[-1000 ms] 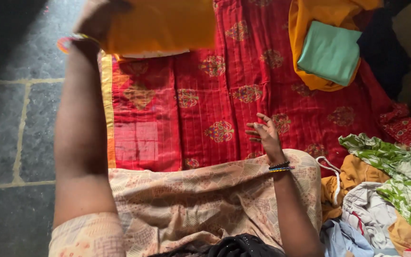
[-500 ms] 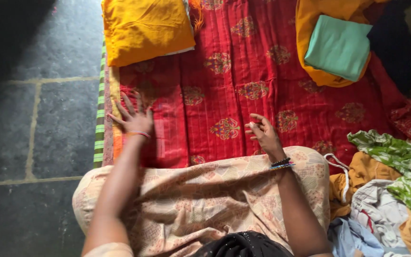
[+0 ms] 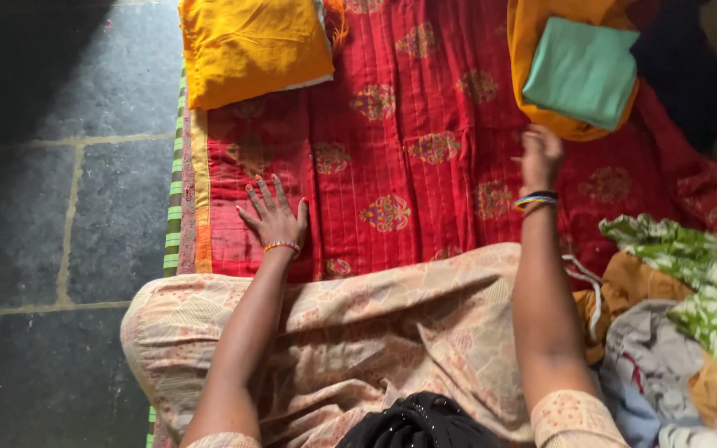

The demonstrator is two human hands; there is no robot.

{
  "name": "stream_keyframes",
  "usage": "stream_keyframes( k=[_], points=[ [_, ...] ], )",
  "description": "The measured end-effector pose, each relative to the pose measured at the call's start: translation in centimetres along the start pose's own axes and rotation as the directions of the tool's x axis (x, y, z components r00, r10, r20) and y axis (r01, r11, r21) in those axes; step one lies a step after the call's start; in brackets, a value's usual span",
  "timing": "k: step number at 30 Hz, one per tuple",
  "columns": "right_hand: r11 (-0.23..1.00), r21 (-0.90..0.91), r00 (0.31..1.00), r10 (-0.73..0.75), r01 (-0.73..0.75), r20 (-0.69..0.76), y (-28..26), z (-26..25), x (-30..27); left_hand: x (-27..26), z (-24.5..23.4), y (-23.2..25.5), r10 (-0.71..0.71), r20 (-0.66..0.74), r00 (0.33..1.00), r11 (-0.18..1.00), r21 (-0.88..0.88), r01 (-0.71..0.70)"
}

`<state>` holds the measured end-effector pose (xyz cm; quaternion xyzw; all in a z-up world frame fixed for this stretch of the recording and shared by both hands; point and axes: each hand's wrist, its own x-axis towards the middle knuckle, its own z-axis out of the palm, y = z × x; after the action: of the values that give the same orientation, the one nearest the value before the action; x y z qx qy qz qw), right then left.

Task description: The person folds a yellow garment and then a light blue garment on a red patterned mat. They smooth and align the fabric, fold each item into a compact rectangle, and place the finished folds aside.

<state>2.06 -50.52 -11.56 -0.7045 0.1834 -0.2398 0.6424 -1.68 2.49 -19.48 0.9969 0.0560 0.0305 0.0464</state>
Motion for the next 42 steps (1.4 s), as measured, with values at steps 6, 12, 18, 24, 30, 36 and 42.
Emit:
stream_keyframes(
  k=[6, 12, 18, 24, 30, 36, 42],
  points=[
    [0.989, -0.151, 0.938, -0.052, -0.001, -0.343, 3.8, -5.8, 6.1, -0.3, -0.7, 1.1, -0.022, -0.091, 0.996, 0.999, 0.022, 0.024],
    [0.982, -0.162, 0.928, -0.148, 0.096, -0.343, 6.4, -4.9, 9.8, -0.5, -2.8, 2.1, -0.041, -0.116, 0.992, 0.999, -0.006, 0.04],
    [0.971, -0.034, 0.909, -0.235, 0.238, -0.345, 8.0, -5.7, 11.9, -0.4, -3.1, 2.2, -0.051, -0.101, 0.994, 0.999, 0.01, 0.052],
    [0.902, -0.43, 0.861, -0.249, 0.04, -0.443, 7.5, -6.5, 12.7, -0.2, -2.5, 1.9, -0.03, -0.102, 0.994, 0.999, 0.01, 0.031],
    [0.917, -0.395, 0.577, -0.354, 0.06, -0.736, 0.0, -9.6, 12.2, 0.0, -1.8, 1.6, -0.04, -0.089, 0.995, 0.996, 0.079, 0.047],
    [0.869, -0.163, 0.518, -0.418, 0.466, -0.746, -7.5, -10.7, 3.3, 0.0, -0.8, 1.3, -0.033, -0.121, 0.992, 0.999, 0.032, 0.038],
    [0.179, -0.512, 0.51, -0.582, 0.84, 0.633, -5.3, 8.7, -17.2, 3.2, -0.1, 0.9, -0.09, 0.17, 0.981, 0.858, -0.487, 0.163]
  ],
)
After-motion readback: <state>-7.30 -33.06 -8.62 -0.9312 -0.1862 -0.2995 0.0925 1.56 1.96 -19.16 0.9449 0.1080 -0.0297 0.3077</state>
